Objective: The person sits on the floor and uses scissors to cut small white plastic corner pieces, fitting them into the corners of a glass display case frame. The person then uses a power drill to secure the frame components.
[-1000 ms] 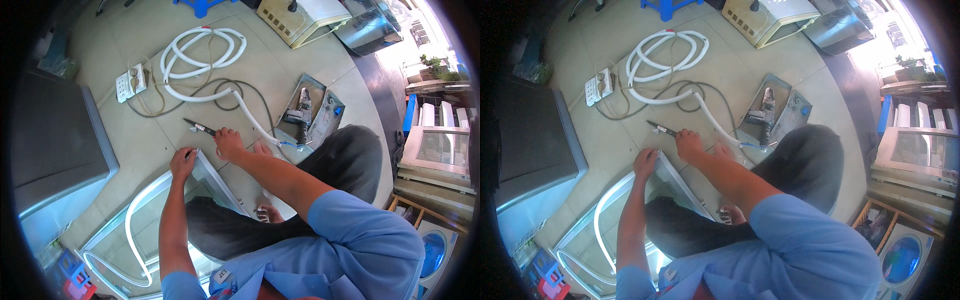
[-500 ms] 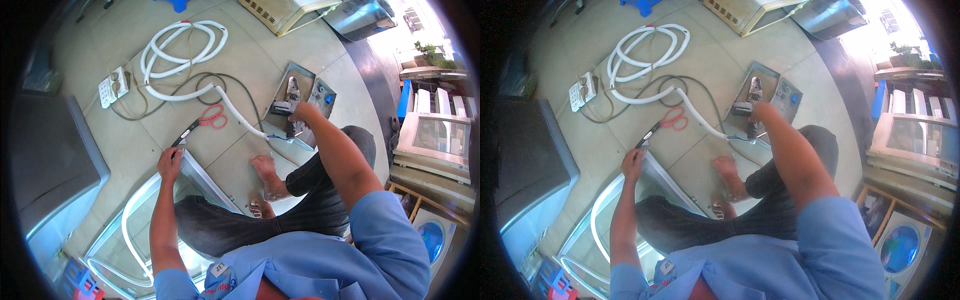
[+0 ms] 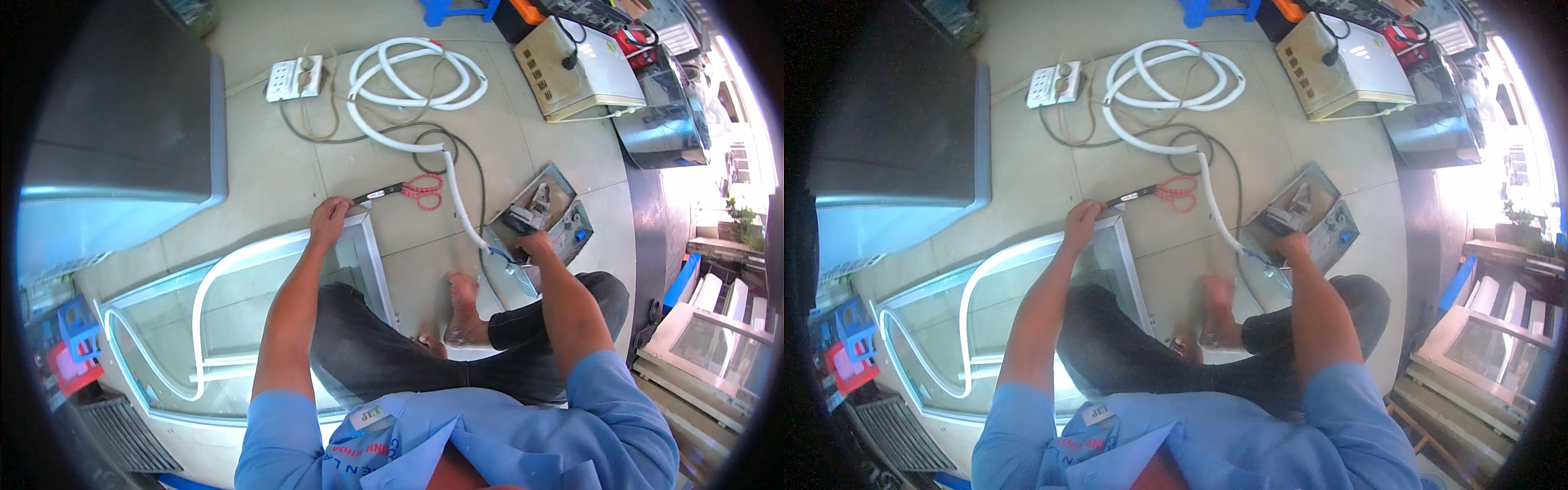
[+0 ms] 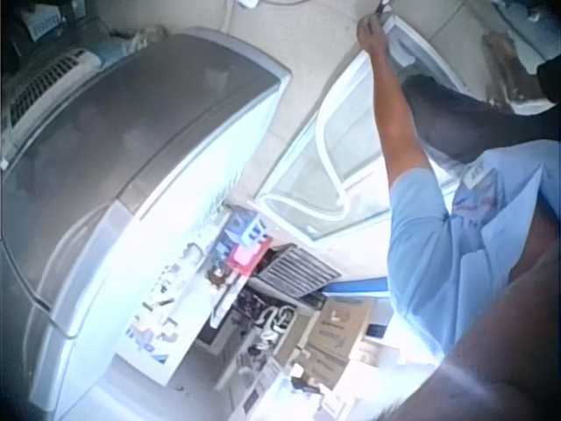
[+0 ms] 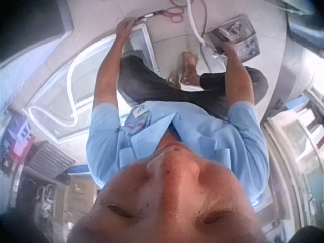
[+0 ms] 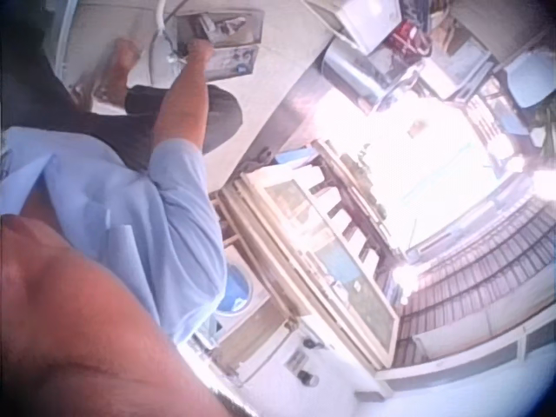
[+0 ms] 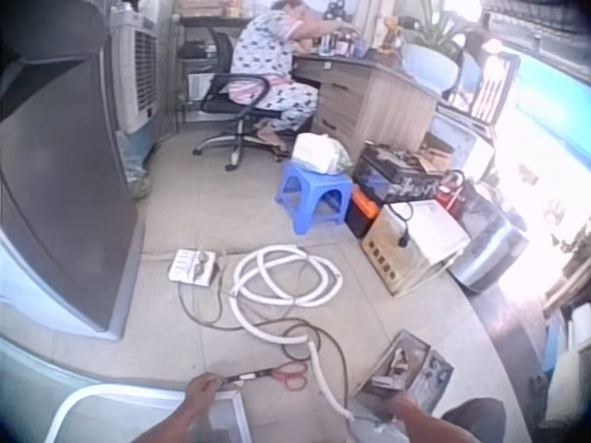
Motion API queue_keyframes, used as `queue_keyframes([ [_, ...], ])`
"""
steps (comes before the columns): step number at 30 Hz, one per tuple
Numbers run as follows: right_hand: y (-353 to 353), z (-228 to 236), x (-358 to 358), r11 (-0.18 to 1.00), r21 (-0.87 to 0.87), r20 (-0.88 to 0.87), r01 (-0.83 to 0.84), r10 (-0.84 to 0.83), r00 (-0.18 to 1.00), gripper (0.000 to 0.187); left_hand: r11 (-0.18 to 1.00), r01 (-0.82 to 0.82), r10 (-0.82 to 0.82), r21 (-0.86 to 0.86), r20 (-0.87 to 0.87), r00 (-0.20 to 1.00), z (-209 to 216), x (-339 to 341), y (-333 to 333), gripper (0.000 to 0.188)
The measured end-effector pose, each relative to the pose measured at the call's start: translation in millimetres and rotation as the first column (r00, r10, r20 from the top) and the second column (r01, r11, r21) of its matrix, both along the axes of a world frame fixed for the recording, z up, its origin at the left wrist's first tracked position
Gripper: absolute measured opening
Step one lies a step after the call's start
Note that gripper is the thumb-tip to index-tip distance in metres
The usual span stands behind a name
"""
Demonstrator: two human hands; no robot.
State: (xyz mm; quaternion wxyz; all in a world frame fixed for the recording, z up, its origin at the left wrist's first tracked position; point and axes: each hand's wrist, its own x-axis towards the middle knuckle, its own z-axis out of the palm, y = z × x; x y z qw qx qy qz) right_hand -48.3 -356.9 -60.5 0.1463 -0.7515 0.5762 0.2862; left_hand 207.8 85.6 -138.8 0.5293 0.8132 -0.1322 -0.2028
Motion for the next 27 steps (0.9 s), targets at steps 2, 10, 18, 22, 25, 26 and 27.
queue_keyframes([
  [2,-0.7,17.5,3.5,0.911,0.263,0.218,0.318,-0.377,0.9,0.027,0.997,-0.035,0.033,-0.063,-0.025,0.999,-2.9,2.0,1.7,0.025],
  [10,-11.4,83.8,17.7,0.465,0.74,0.413,0.485,-0.884,0.217,0.023,0.95,-0.292,0.185,0.109,0.558,0.809,41.2,-20.9,-14.0,0.021],
  [18,-21.2,190.6,52.7,0.755,0.656,0.749,0.02,-0.654,0.107,0.029,0.798,-0.059,0.189,0.6,-0.156,0.969,60.9,-99.2,-51.9,0.063],
  [22,-18.4,250.7,72.4,0.804,0.575,0.816,-0.154,-0.55,0.179,0.03,0.768,0.086,0.099,0.634,-0.25,0.963,59.7,-104.4,-49.1,0.064],
  [25,-29.9,287.9,96.1,0.881,0.358,0.904,-0.311,-0.243,0.35,0.036,0.765,0.028,0.143,0.644,-0.212,0.967,65.0,-109.0,-49.2,0.061],
  [26,-36.0,298.9,104.5,0.914,0.209,0.922,-0.347,-0.067,0.381,0.034,0.757,0.007,0.175,0.653,-0.213,0.961,66.3,-110.8,-51.0,0.059],
  [27,-41.9,308.7,112.7,0.935,0.058,0.9,-0.351,0.103,0.424,0.033,0.766,-0.028,0.189,0.642,-0.183,0.965,66.9,-112.2,-53.3,0.058],
])
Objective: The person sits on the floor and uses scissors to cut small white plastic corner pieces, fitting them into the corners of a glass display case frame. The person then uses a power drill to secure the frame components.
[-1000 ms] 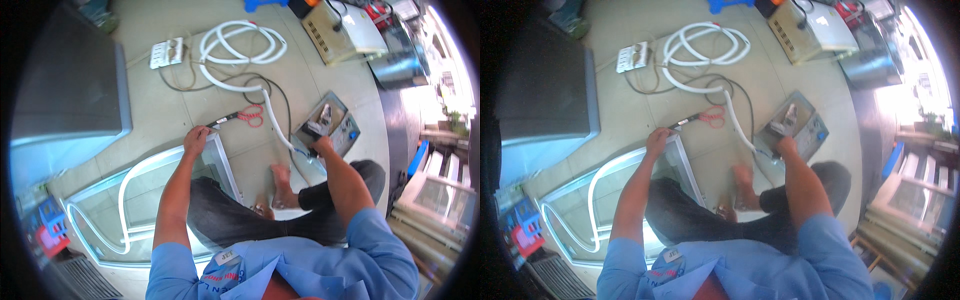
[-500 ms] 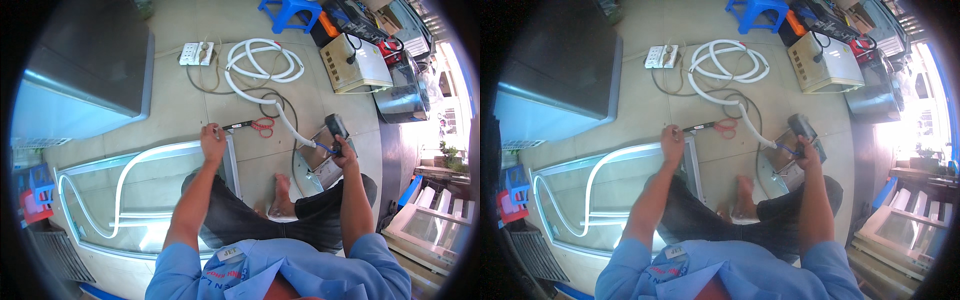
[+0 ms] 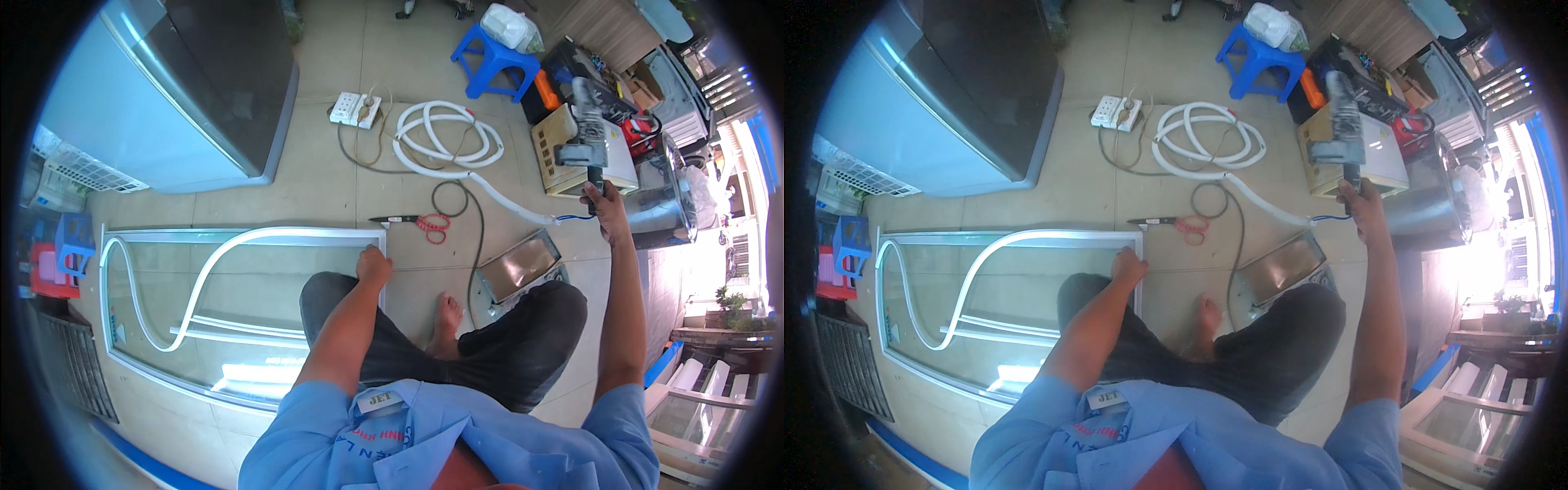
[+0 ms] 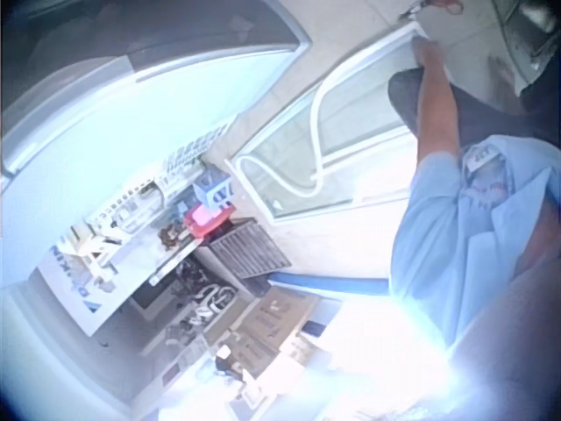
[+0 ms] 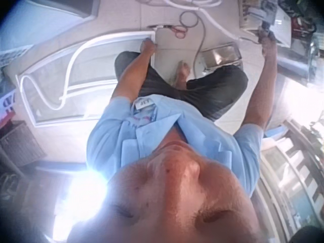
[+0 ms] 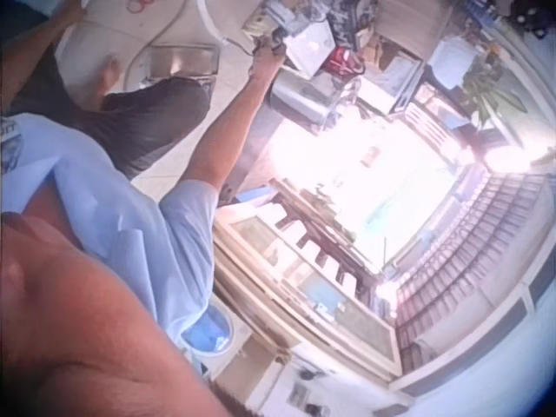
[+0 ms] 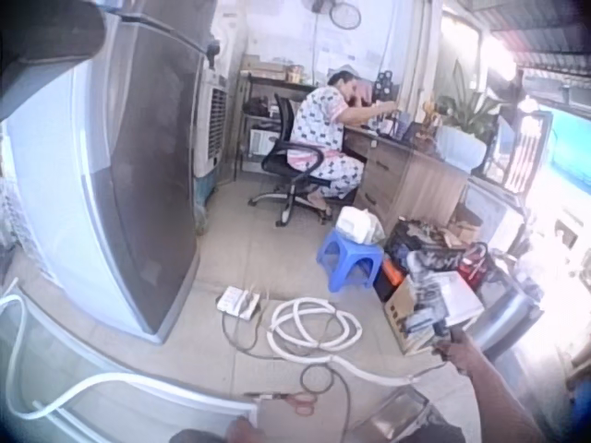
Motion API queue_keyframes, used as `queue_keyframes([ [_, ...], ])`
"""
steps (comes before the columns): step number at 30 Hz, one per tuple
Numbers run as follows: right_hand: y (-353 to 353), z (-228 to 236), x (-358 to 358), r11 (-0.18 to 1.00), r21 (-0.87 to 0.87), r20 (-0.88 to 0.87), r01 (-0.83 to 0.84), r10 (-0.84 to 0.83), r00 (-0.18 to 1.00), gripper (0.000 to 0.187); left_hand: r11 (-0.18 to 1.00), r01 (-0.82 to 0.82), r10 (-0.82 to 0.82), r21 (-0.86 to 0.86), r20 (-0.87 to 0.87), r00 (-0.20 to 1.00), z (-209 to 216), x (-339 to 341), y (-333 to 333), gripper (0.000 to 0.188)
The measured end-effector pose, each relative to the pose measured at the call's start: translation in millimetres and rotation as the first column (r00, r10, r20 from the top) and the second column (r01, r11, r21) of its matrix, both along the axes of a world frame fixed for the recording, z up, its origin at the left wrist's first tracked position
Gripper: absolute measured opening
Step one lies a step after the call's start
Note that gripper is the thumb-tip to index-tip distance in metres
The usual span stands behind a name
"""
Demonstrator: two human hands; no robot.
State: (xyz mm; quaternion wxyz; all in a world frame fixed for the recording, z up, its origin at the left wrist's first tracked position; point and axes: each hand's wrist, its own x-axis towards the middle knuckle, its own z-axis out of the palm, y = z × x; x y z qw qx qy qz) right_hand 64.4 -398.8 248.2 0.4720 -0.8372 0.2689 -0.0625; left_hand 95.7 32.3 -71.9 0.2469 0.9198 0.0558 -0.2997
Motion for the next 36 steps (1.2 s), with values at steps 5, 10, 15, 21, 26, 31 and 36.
queue_keyframes([
  [5,-7.9,33.3,29.1,0.671,-0.726,-0.101,-0.15,0.112,0.989,0.036,0.994,-0.104,0.102,0.041,0.035,0.994,-11.1,2.5,-10.6,0.05],
  [10,24.8,33.0,55.7,0.63,-0.743,-0.015,-0.226,0.322,0.947,0.037,0.989,-0.129,0.137,-0.067,0.123,0.983,-29.8,2.5,-3.7,0.041],
  [15,53.2,11.1,87.4,0.741,-0.56,-0.171,-0.371,0.336,0.926,0.044,0.988,-0.109,0.122,-0.107,0.128,0.984,-38.2,-2.6,0.0,0.04],
  [21,43.5,12.8,88.3,0.78,-0.543,-0.101,-0.311,0.307,0.946,0.047,0.997,-0.043,0.045,-0.061,0.03,0.999,-31.4,7.2,1.9,0.037],
  [26,38.4,25.5,66.1,0.732,-0.641,0.039,-0.232,0.332,0.942,0.041,1.0,-0.012,0.014,-0.027,0.067,0.998,-8.5,12.0,-5.7,0.034],
  [31,43.6,36.3,22.8,0.788,-0.59,-0.061,-0.178,0.176,0.983,0.041,1.0,-0.023,0.02,0.02,0.14,0.99,-0.6,35.8,-21.0,0.027],
  [36,44.0,34.9,-7.7,0.854,-0.512,-0.041,-0.095,0.086,0.995,0.042,1.0,-0.002,0.0,0.016,0.165,0.986,-19.7,46.2,-19.9,0.026],
])
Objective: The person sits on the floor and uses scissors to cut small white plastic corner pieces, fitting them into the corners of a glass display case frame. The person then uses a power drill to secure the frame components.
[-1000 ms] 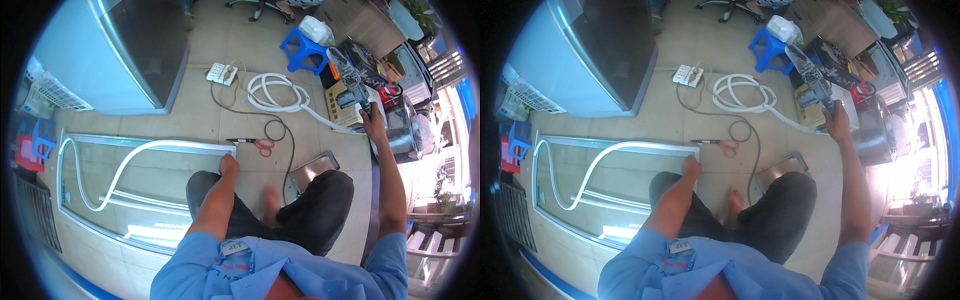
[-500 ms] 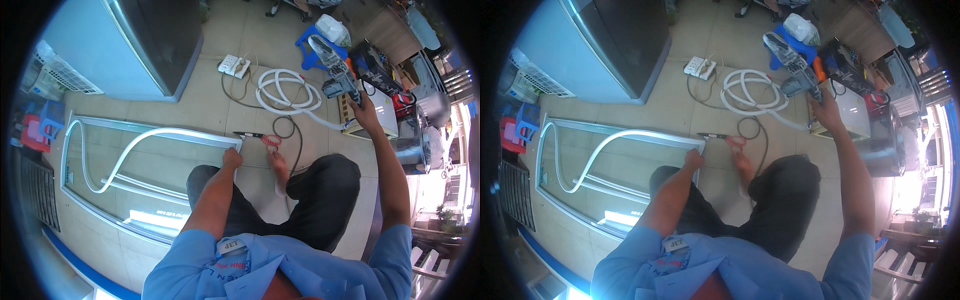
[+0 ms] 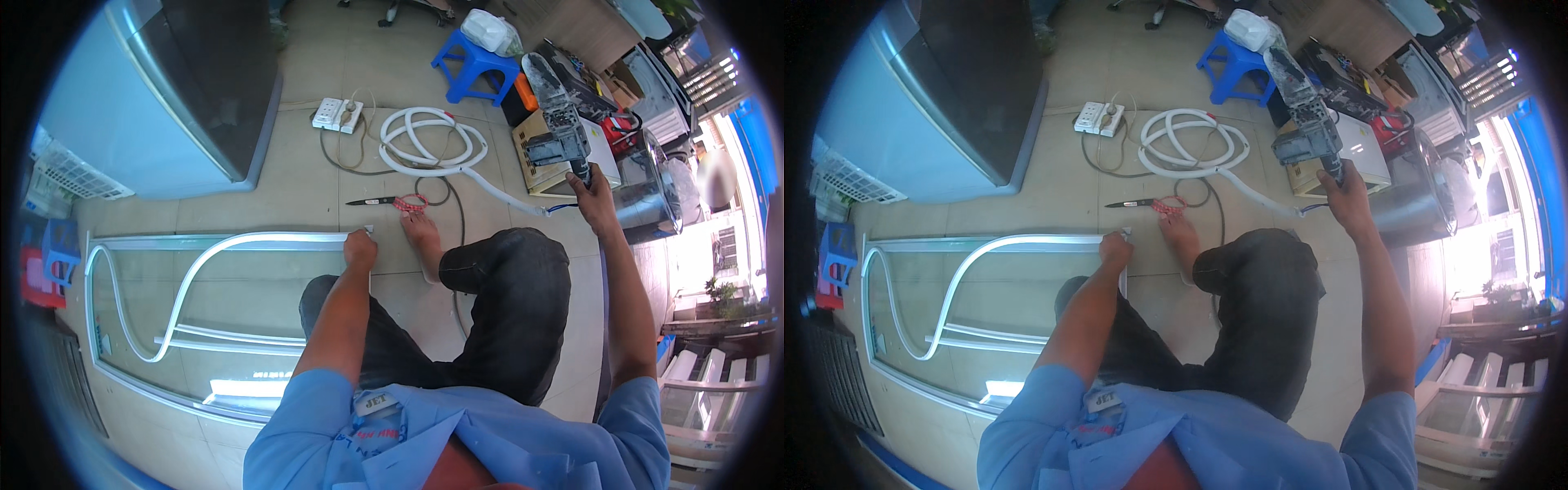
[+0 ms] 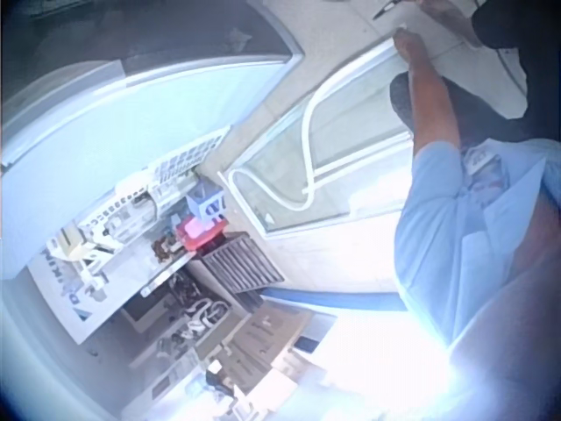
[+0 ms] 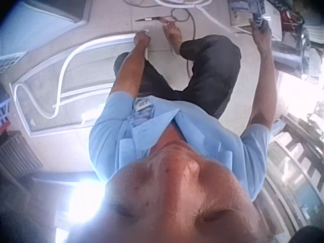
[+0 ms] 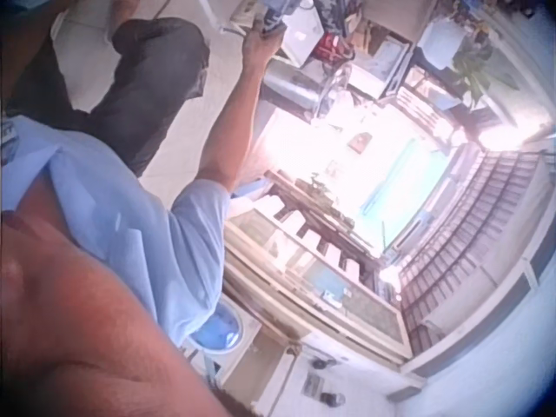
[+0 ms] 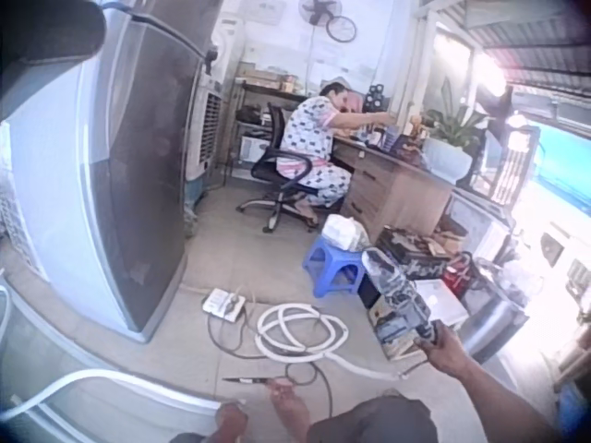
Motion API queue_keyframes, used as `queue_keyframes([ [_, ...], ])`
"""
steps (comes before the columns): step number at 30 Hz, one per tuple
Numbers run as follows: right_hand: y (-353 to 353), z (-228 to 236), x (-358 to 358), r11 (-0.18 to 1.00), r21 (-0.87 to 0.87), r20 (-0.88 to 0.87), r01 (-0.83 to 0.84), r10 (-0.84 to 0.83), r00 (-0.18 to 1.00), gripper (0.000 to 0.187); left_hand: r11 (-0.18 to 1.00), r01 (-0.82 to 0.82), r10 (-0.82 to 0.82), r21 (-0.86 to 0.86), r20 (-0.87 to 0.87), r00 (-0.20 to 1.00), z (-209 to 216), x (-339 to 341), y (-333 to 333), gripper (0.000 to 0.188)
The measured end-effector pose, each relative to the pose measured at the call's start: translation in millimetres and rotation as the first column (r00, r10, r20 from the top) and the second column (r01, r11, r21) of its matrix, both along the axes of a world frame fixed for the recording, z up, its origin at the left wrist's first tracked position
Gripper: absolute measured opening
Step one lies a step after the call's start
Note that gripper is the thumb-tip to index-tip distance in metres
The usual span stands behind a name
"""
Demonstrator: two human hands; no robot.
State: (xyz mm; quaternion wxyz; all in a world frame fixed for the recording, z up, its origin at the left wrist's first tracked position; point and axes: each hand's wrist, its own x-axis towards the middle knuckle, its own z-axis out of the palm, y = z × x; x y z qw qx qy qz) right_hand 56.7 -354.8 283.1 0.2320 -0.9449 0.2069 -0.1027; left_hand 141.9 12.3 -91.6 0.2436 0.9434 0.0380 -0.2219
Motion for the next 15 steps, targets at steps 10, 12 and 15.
queue_keyframes([
  [10,-7.6,16.3,-23.9,0.99,-0.085,0.106,0.111,-0.102,0.989,0.044,0.995,-0.04,0.048,-0.087,0.083,0.995,2.3,-11.3,13.5,0.039],
  [12,-3.3,24.7,-23.2,0.994,-0.079,0.136,0.081,-0.07,0.988,0.044,0.992,-0.066,0.072,-0.104,0.057,0.996,6.5,-7.9,24.8,0.044],
  [15,9.4,33.0,-13.0,0.992,-0.102,0.131,0.077,-0.063,0.989,0.044,0.99,-0.098,0.09,-0.104,-0.077,0.993,10.1,2.2,47.5,0.057],
])
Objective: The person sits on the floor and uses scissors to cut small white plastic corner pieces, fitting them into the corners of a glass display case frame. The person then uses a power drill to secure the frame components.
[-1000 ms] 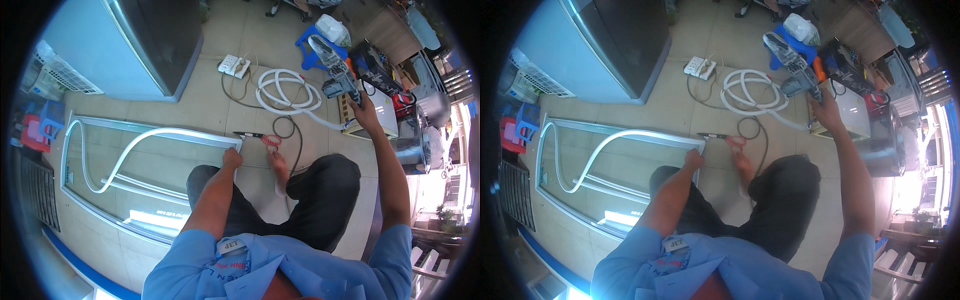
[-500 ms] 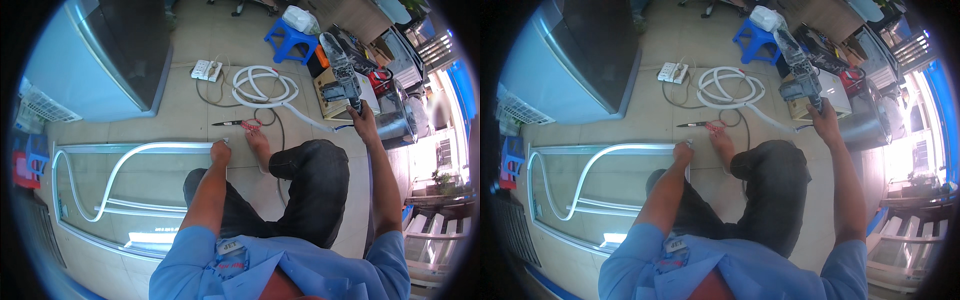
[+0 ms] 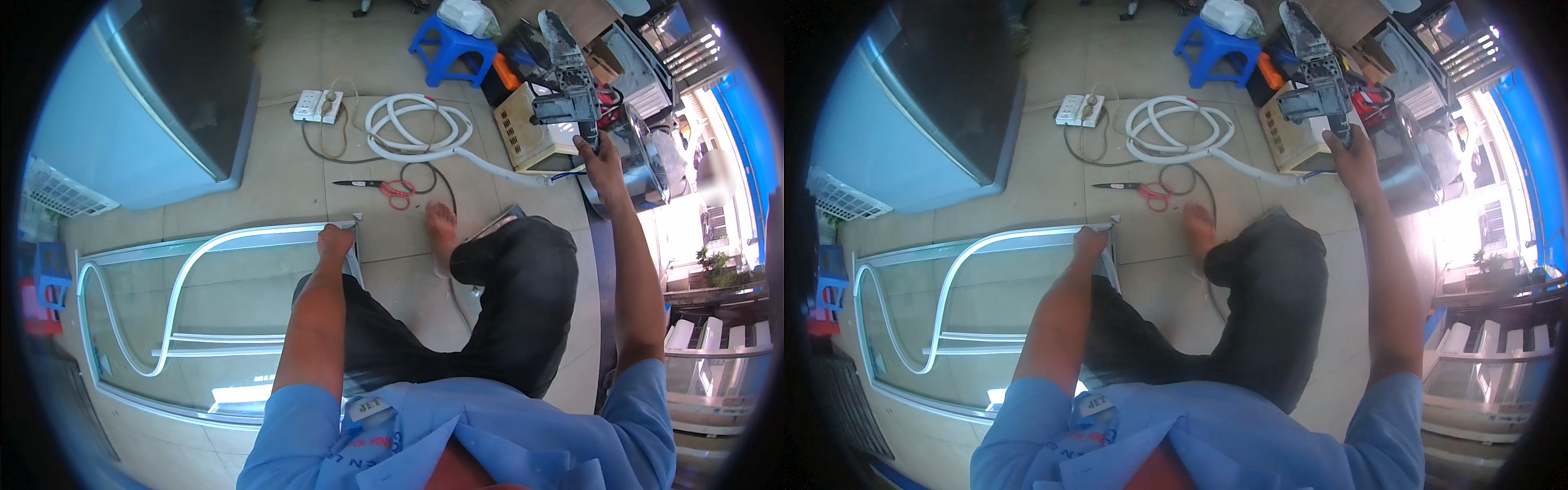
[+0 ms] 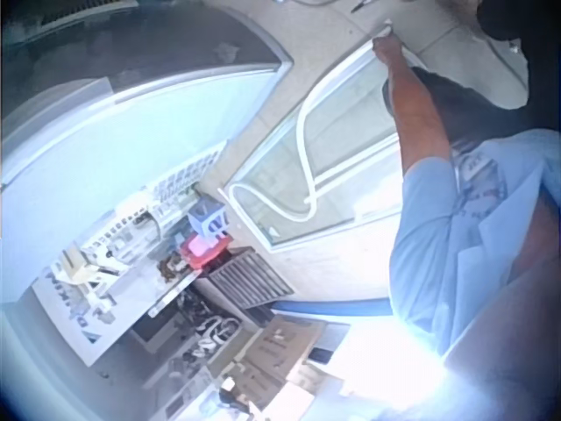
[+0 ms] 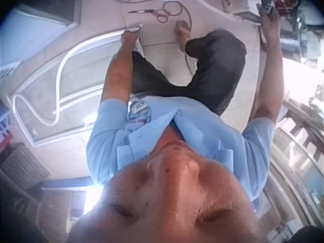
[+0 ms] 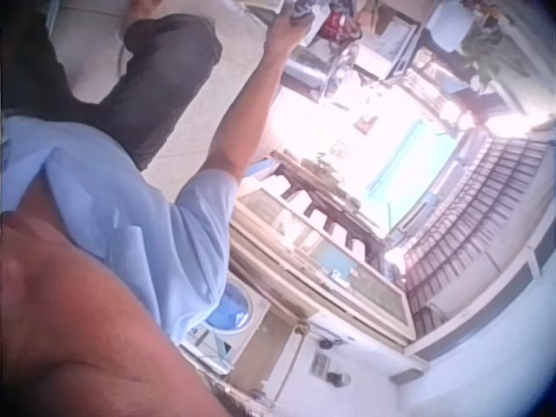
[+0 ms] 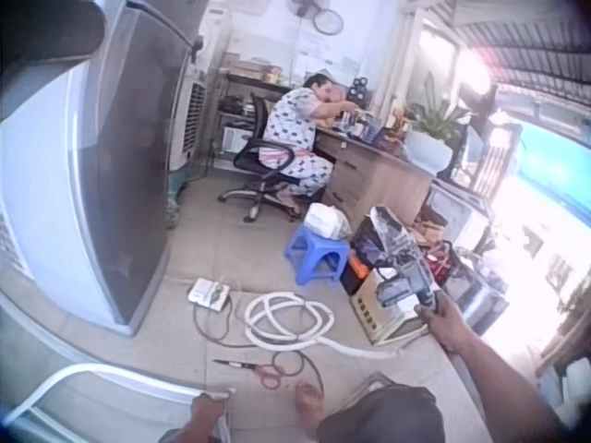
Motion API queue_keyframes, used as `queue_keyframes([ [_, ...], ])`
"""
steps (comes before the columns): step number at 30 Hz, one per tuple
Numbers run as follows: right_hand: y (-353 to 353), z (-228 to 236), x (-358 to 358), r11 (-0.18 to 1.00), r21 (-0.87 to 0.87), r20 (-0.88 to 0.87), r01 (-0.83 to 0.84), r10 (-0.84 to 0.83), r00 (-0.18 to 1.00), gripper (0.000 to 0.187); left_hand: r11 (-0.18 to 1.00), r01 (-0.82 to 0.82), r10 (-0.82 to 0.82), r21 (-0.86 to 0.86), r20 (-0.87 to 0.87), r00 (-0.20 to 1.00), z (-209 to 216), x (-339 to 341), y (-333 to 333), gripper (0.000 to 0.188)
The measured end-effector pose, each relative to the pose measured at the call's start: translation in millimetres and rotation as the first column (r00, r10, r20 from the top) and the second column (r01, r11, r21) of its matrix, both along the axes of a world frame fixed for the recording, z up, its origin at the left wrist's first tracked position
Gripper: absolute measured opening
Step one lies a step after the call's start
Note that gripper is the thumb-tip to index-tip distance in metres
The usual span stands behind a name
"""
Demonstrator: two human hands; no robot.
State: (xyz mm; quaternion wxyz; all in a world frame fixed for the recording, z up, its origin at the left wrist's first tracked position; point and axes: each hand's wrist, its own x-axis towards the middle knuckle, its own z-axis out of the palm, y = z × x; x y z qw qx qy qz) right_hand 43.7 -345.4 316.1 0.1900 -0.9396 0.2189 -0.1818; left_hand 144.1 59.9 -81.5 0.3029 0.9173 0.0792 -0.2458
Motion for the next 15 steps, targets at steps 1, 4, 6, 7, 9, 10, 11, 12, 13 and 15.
queue_keyframes([
  [1,5.0,2.2,6.7,0.999,0.025,-0.006,-0.03,0.031,1.0,0.044,1.0,-0.003,0.003,0.019,-0.029,1.0,0.1,4.0,7.3,0.059],
  [4,21.6,7.6,31.9,0.986,0.034,-0.009,-0.165,0.165,0.986,0.052,0.996,0.083,-0.085,-0.028,-0.089,0.992,-2.4,17.1,24.8,0.064],
  [6,33.4,7.2,51.9,0.968,0.07,0.07,-0.241,0.236,0.969,0.057,0.995,0.061,-0.071,-0.082,-0.129,0.989,-5.6,18.7,32.7,0.067],
  [7,36.9,7.4,61.8,0.966,-0.061,0.027,-0.252,0.254,0.967,0.056,0.995,0.06,-0.07,-0.082,-0.126,0.99,-7.6,18.7,36.1,0.068],
  [9,38.1,8.2,89.1,0.924,-0.291,-0.123,-0.248,0.22,0.968,0.056,0.989,0.043,-0.058,-0.143,-0.098,0.994,-11.4,14.9,41.8,0.07],
  [10,37.5,1.1,101.9,0.883,-0.328,-0.096,-0.336,0.323,0.942,0.047,0.992,0.035,-0.048,-0.124,-0.102,0.994,-12.9,13.3,45.3,0.071],
  [11,34.7,-7.9,110.6,0.89,-0.257,-0.139,-0.378,0.353,0.925,0.049,0.985,0.057,-0.07,-0.162,-0.076,0.995,-13.9,12.4,49.6,0.071],
  [12,32.1,-26.9,118.2,0.874,-0.266,-0.161,-0.407,0.377,0.912,0.047,0.983,0.083,-0.097,-0.163,-0.081,0.992,-14.7,11.4,53.6,0.071],
  [13,29.9,-52.2,123.5,0.836,-0.287,-0.155,-0.468,0.441,0.884,0.046,0.98,0.128,-0.141,-0.155,-0.077,0.987,-14.8,11.3,58.2,0.071],
  [15,22.7,-105.4,128.5,0.751,-0.307,-0.282,-0.585,0.515,0.809,0.04,0.968,0.154,-0.176,-0.198,-0.099,0.979,-14.1,12.4,70.5,0.067],
])
